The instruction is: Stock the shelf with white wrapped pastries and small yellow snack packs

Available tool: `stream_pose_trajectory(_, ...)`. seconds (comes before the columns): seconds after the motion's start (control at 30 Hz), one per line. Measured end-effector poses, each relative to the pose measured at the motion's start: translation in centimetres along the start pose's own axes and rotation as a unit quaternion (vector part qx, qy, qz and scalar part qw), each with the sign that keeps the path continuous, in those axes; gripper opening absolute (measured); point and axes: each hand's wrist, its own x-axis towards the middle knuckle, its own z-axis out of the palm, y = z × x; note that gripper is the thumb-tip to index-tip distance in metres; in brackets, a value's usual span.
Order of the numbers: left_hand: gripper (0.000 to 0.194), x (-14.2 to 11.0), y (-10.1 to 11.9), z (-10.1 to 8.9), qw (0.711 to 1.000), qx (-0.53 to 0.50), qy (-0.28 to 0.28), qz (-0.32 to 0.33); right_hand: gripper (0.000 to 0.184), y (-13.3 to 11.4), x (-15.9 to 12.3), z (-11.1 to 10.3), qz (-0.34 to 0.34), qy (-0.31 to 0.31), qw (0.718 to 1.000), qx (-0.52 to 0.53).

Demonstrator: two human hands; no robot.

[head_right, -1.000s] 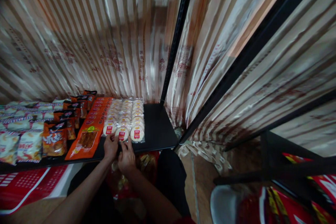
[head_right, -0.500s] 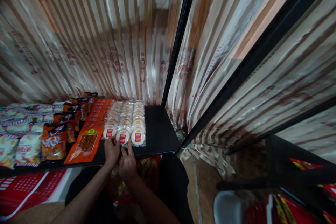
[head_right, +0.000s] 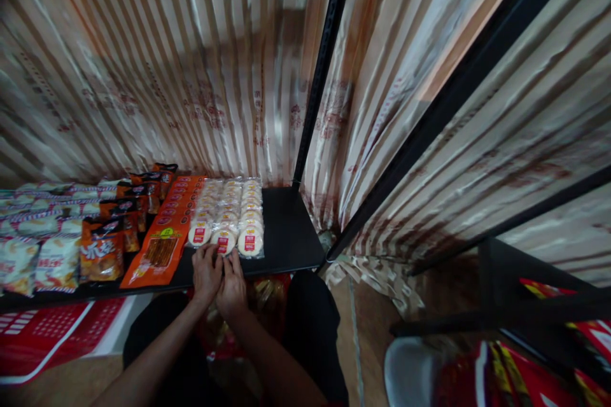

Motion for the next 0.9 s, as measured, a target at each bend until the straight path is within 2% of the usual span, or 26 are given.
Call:
stream_pose_trajectory(0.2, 0.03, -0.2, -0.5, -0.1, 0.999, -0.007, -0.031, 0.007, 0.051, -0.1, 0.0, -0.2, -0.012, -0.005, 1.0, -0.015)
stream_pose_trajectory(0.5, 0.032, -1.3, -1.1, 0.0, 0.999, -0.016, 0.002, 0.034, 0.05, -0.2, -0.2, -0.4, -0.017, -0.01, 1.0, 0.0)
stream_pose_trajectory(0.63, 0.029, -2.2, -1.7, -0.5, 0.999, -0.005, 0.005, 0.048, 0.05, 0.0, -0.3, -0.3, -0.017, -0.008, 1.0, 0.024)
stream_pose_trajectory(0.77, 0.025, -3.7, -2.8, -1.4, 0.996, -0.009, -0.051, 0.067, 0.046, 0.3, -0.7, -0.6, -0.051, 0.015, 0.995, 0.085)
stream_pose_trajectory(0.9, 0.023, -5.2, -3.9, -1.9, 0.989, 0.006, -0.123, 0.085, 0.044, 0.5, -1.3, -0.8, -0.055, 0.038, 0.991, 0.12)
